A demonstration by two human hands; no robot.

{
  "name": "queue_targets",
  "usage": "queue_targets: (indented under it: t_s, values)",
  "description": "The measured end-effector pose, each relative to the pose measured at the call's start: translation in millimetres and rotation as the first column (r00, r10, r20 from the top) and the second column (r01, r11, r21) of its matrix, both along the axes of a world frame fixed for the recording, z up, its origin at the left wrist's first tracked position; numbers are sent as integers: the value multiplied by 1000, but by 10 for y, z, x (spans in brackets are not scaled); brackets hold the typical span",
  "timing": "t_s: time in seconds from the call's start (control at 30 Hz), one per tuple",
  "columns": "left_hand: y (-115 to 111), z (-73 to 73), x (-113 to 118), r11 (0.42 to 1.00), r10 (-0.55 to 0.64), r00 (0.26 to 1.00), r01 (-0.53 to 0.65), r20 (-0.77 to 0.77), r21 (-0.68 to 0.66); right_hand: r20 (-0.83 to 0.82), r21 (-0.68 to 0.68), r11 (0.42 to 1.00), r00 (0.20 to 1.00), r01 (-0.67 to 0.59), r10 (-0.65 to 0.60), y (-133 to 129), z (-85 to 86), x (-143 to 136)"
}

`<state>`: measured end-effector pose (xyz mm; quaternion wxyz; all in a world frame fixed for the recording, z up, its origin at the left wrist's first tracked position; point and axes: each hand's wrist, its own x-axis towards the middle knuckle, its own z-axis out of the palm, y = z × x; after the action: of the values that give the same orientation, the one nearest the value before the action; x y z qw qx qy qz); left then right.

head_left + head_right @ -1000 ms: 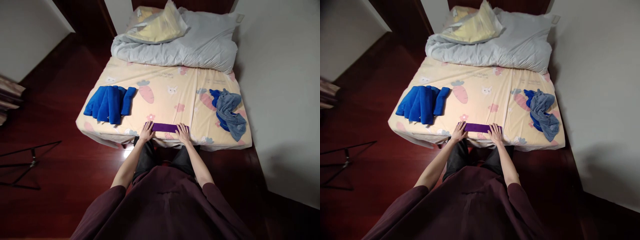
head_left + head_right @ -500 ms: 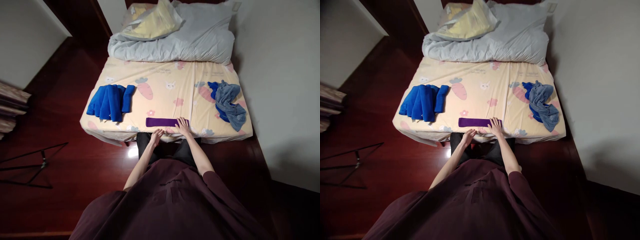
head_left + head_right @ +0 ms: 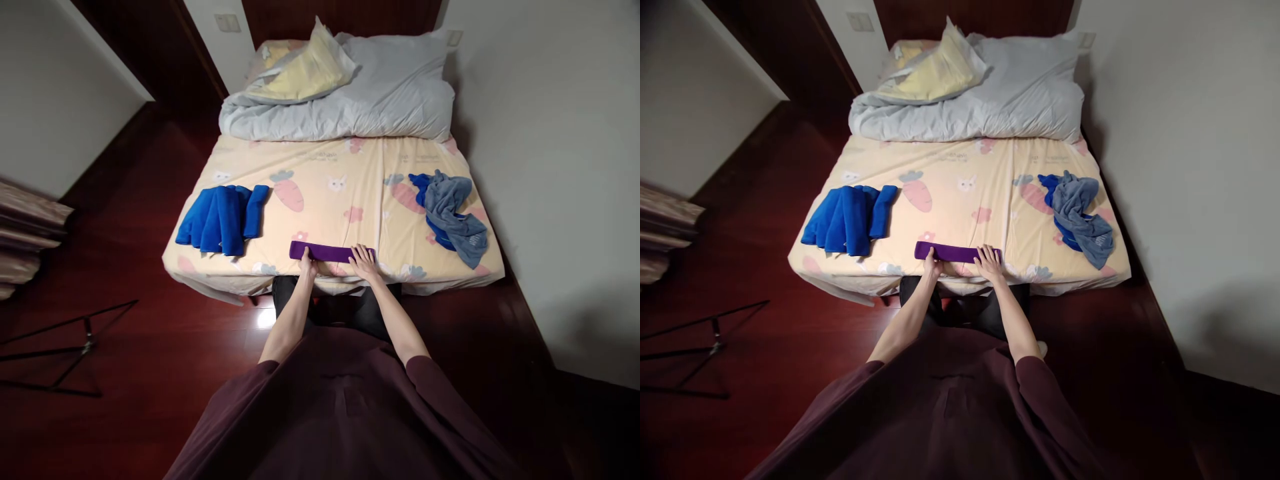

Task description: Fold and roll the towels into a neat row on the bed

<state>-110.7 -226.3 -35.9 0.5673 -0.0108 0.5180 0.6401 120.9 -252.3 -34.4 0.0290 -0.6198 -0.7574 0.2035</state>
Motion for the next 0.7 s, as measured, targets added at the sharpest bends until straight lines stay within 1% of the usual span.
queue_targets:
  t_s: [0.07,0.1,0.13,0.23,0.3,0.37,0.4,0.47,0.53,0.6,0.63,0.7]
  values:
    - [86,63,-31,994,101,990,-104,-101,-30,-9,7,1000,1000,-5,5,-14,7,8]
    - [124,100,-54,989,134,979,-141,-153,-36,-14,14,1000,1000,-1,1,-22,11,10]
    - [159,139,-78,989,137,972,-146,-191,-35,-18,21,1000,1000,6,-6,-28,18,10]
    - [238,271,-136,995,101,965,-104,-240,0,-29,31,999,999,35,-34,-17,101,-27]
    - [275,374,-140,997,58,965,-44,-257,60,-35,40,998,998,57,-56,39,233,-106]
    - [305,501,-108,986,3,948,50,-318,160,-77,84,995,996,50,-43,139,436,-245]
    - [319,577,-82,971,-15,932,101,-363,218,-123,122,992,992,32,-17,203,561,-336]
    - [345,760,-27,919,-24,883,203,-468,337,-257,218,976,965,-2,59,349,843,-543]
    - [366,976,10,852,-5,825,300,-566,429,-400,279,960,910,9,108,497,1141,-747]
    - [376,1205,3,783,18,765,390,-644,485,-496,263,964,862,37,102,622,1424,-907]
    - [376,1314,-19,748,26,736,434,-677,501,-517,245,968,852,53,84,669,1550,-962]
    - [366,1498,-99,687,52,673,512,-738,516,-514,226,970,857,92,38,731,1761,-1030]
